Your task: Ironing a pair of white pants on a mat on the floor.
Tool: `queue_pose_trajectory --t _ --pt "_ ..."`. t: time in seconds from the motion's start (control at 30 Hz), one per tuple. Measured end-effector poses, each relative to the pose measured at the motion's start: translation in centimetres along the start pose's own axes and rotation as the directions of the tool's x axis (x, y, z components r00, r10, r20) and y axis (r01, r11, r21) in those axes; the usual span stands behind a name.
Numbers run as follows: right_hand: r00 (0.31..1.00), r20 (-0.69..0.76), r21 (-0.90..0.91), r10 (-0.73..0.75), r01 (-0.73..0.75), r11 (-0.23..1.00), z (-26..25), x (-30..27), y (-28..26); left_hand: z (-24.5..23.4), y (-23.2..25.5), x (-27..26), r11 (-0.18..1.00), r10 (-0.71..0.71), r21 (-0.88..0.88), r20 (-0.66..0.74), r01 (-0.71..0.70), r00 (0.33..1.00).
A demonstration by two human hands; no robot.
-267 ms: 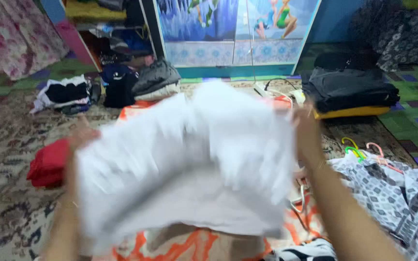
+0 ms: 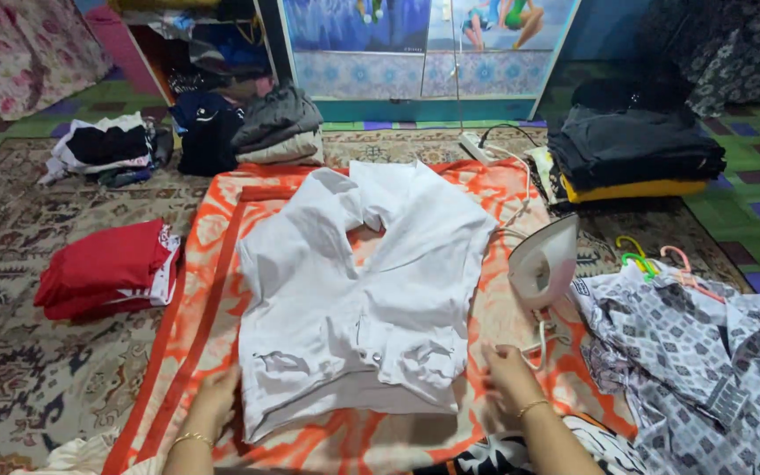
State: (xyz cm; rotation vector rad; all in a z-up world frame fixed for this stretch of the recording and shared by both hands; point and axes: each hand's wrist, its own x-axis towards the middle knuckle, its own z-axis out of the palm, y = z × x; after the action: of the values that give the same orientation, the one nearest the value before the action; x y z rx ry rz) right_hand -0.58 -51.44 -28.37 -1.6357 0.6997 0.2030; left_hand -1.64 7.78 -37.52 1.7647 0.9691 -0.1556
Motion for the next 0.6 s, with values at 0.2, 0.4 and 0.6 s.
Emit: queue_pose_trajectory --t 0.2,0.4,0.6 --pt "0.956 0.259 -0.090 0.140 -0.121 0.989 3.4 -2.6 0.7 3.0 0.5 -2.4 0.859 0.455 0.223 0.082 -0.461 0.887" --pt "0.901 0.304 0.017 -0.309 0.319 0.948 1.7 -1.4 0.3 0.7 1.6 -3.2 0.956 0.274 0.086 0.075 -0.280 0.959" --pt "0.976 0.214 -0.544 -0.039 0.152 0.825 1.7 -5.6 -0.7 1.7 -0.8 -3.7 0.883 0.251 0.306 0.333 -0.355 0.909"
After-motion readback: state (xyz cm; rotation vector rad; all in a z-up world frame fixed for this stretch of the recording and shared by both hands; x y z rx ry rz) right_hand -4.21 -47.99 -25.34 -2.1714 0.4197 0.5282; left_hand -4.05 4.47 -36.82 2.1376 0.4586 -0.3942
